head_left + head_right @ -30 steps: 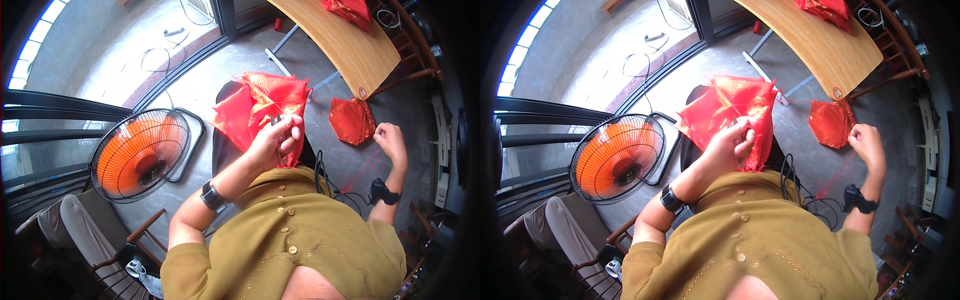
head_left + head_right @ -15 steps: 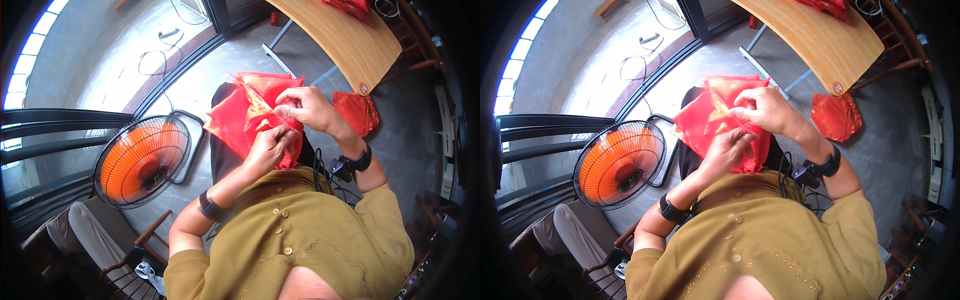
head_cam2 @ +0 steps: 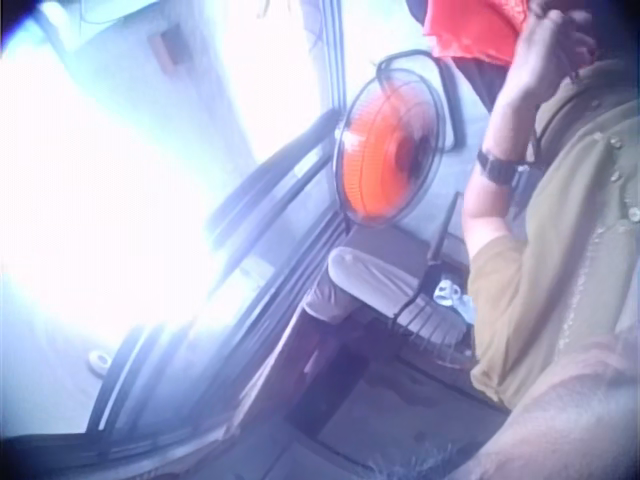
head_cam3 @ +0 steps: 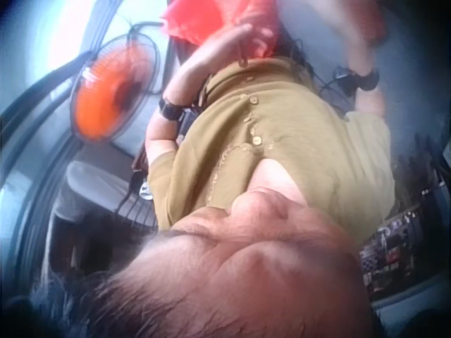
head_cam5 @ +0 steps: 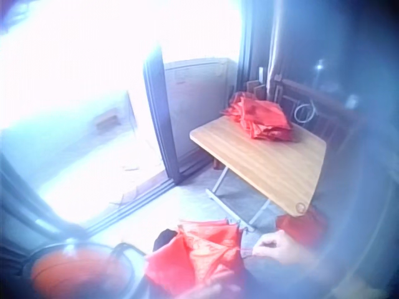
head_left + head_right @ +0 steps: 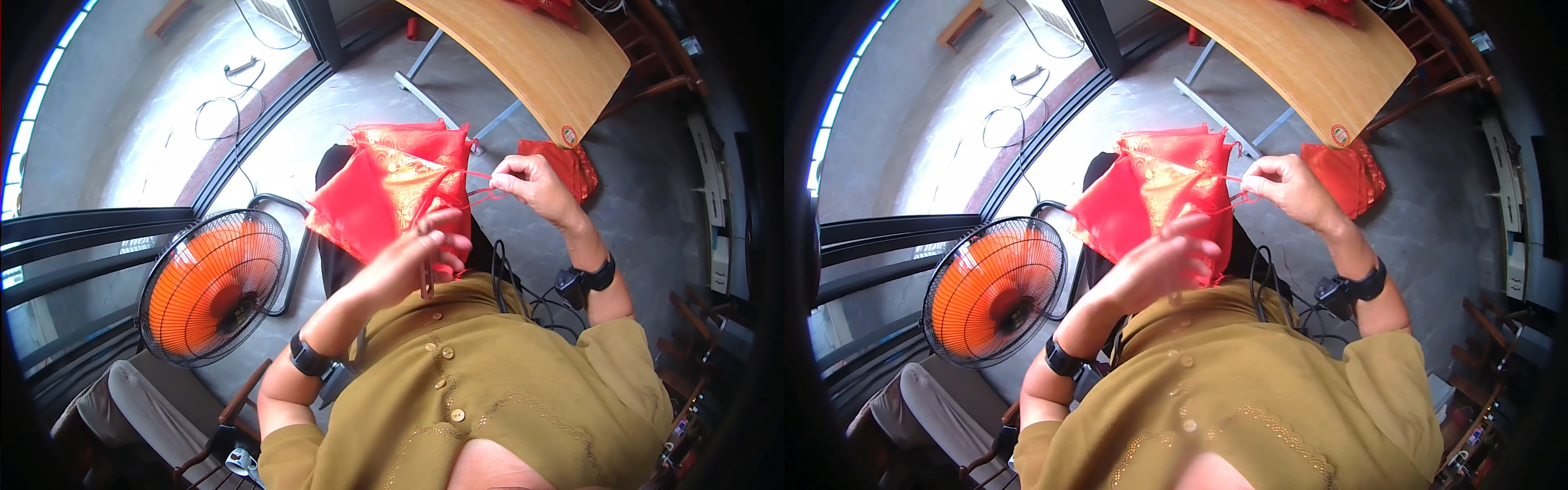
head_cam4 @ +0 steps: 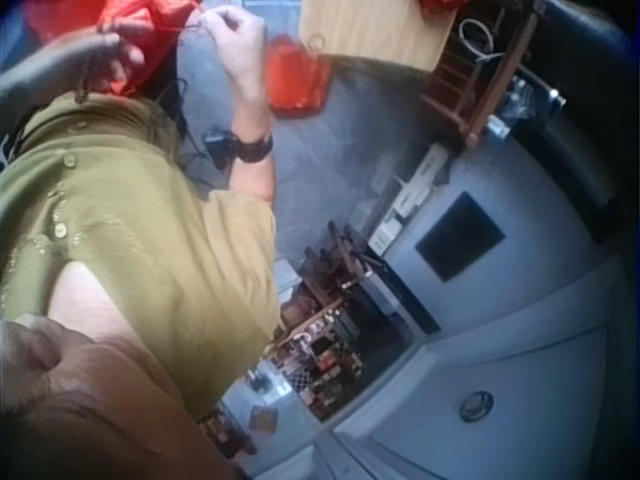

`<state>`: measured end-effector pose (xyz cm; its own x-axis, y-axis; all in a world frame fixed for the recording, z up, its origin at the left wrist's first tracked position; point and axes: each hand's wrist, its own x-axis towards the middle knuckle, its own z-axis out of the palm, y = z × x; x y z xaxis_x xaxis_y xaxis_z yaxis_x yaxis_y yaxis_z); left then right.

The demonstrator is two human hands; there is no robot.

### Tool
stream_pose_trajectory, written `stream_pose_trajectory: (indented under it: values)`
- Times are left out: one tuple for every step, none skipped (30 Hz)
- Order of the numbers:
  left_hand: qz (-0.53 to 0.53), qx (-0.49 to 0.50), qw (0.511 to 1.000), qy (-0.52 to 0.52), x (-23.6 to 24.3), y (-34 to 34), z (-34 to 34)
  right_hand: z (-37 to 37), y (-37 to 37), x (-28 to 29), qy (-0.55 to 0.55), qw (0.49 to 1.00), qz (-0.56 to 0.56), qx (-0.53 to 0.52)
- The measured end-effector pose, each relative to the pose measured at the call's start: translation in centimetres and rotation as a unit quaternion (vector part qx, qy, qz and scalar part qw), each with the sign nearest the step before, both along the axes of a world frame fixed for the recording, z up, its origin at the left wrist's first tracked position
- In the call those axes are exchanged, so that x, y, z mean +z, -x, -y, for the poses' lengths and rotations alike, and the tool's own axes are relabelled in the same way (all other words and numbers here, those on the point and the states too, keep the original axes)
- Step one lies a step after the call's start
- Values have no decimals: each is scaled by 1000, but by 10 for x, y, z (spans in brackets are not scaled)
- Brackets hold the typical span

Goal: The person is sewing a red fabric pouch or bag by hand with needle and thread.

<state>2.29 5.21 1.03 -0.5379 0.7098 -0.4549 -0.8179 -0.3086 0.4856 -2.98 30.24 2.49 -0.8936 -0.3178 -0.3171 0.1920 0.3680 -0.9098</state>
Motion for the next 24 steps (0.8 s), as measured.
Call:
stream_pose_trajectory:
  values:
    - [-112, -68, 990, 53, 0, 0, -2, -2, -6, 1, -3, 1000, -17, -18]
    - [-222, -133, 960, 104, 0, 1, -5, -4, -10, 2, -5, 999, -34, -37]
    - [-305, -207, 914, 172, -2, 8, -10, -5, -13, 7, -13, 999, -33, -35]
    - [-306, -209, 913, 170, -6, 10, -15, -6, -16, 7, -14, 999, -33, -37]
    - [-341, -179, 906, 176, -15, 11, -19, -4, -19, 7, -10, 998, -51, -44]
    - [-375, -147, 897, 182, -21, 11, -23, -3, -22, 8, -6, 996, -69, -50]
    - [-359, -138, 910, 156, -20, 14, -27, -2, -24, 8, -7, 996, -69, -52]
    - [-359, -139, 910, 154, -16, 14, -30, 0, -27, 8, 7, 995, -74, -64]
    - [-379, -123, 903, 160, -11, 14, -33, 1, -28, 7, 20, 994, -79, -74]
    - [-398, -106, 896, 166, -7, 14, -36, 2, -29, 6, 20, 994, -79, -75]
    - [-399, -106, 896, 166, -9, 14, -39, 2, -29, 5, 21, 993, -90, -76]
    - [-377, -101, 905, 172, -15, 17, -43, 2, -30, 4, 22, 992, -100, -78]
    - [-354, -97, 913, 178, -16, 19, -45, 3, -30, 4, 23, 992, -100, -77]
    - [-354, -96, 913, 178, -16, 21, -46, 4, -31, 5, 20, 991, -107, -78]
    - [-344, -95, 917, 180, -14, 22, -46, 5, -32, 5, 17, 990, -115, -79]
    - [-334, -94, 920, 181, -13, 22, -47, 6, -33, 6, 17, 990, -114, -78]
    - [-333, -94, 920, 181, -12, 22, -49, 7, -34, 6, 1, 989, -130, -76]
    - [-344, -79, 917, 184, -12, 22, -51, 7, -35, 6, -14, 986, -145, -74]
    - [-355, -62, 914, 187, -12, 21, -53, 8, -36, 7, -14, 987, -145, -74]
    - [-355, -62, 914, 188, -12, 22, -54, 8, -37, 9, -31, 983, -165, -72]
    - [-351, -63, 915, 188, -12, 22, -55, 8, -37, 10, -48, 979, -184, -69]
    - [-348, -64, 916, 189, -12, 23, -56, 9, -38, 11, -48, 979, -184, -70]
    - [-347, -65, 916, 189, -12, 23, -58, 10, -39, 12, -59, 976, -197, -70]
    - [-353, -57, 914, 193, -12, 23, -59, 10, -39, 12, -71, 972, -211, -69]
